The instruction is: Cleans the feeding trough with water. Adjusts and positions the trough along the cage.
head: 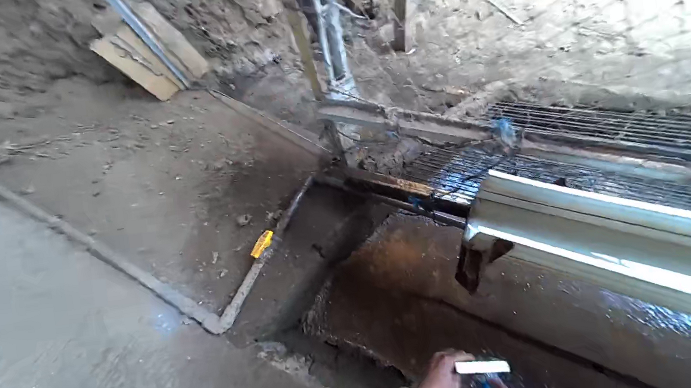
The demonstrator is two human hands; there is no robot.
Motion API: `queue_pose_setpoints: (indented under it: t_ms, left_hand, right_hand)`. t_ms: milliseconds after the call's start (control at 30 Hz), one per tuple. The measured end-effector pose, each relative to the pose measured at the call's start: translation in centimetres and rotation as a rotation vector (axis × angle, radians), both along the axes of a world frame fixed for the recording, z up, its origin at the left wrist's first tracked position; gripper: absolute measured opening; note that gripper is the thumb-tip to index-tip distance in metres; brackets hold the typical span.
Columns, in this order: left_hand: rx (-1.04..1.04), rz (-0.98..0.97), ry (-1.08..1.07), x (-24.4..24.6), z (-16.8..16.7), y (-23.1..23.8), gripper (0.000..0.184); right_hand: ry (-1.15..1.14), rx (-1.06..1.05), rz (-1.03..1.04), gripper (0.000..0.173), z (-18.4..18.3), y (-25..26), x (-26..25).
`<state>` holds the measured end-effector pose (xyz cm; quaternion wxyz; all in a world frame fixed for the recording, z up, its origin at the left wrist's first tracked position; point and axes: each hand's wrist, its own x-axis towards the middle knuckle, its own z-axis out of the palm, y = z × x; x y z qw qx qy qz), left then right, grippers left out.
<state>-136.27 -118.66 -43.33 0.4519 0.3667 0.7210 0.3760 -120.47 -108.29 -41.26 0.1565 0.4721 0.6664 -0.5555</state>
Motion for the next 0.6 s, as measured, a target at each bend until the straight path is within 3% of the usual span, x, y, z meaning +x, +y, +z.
queue_pose_setpoints:
  t_ms: [100,133,200,267,300,367,433,467,600]
  left_hand:
    - [0.291,-0.043,0.281,0.1,-1.0,-2.2,0.043]
    - [0.351,-0.051,0.367,0.0,-0.8,-2.7,0.044]
    - [0.376,-0.054,0.503,-0.9,-0.3,-3.4,0.050]
    - [0.169,-0.074,0.472,-2.3,1.3,-4.4,0.056]
    - [-0.007,-0.071,0.339,-3.3,2.7,-4.9,0.059]
    - [-0.213,0.136,-0.075,-5.2,5.6,-5.3,0.056]
    - [-0.207,0.446,-0.547,-6.4,8.9,-4.9,0.055]
    - [-0.193,0.524,-0.681,-6.7,10.6,-4.4,0.062]
    - [-0.013,0.674,-0.704,-7.0,15.2,-1.4,0.081]
  right_hand:
    - [0.223,-0.451,-0.843,0.066,2.3,-0.9,-2.7]
    - [0.251,-0.531,-0.950,0.070,3.1,-0.9,-3.8]
    - [0.278,-0.453,-0.975,0.048,3.8,-1.0,-5.5]
    - [0.287,-0.338,-0.860,0.031,4.8,-1.2,-6.3]
    - [0.285,-0.265,-0.731,0.029,5.7,-1.2,-6.4]
    - [0.270,-0.047,-0.409,0.030,7.9,-1.2,-6.3]
    - [0.349,0.150,-0.143,0.034,10.1,-1.9,-6.8]
    - [0.439,0.243,-0.040,0.036,10.9,-2.6,-7.2]
    - [0.776,0.506,0.245,0.037,13.1,-4.2,-9.0]
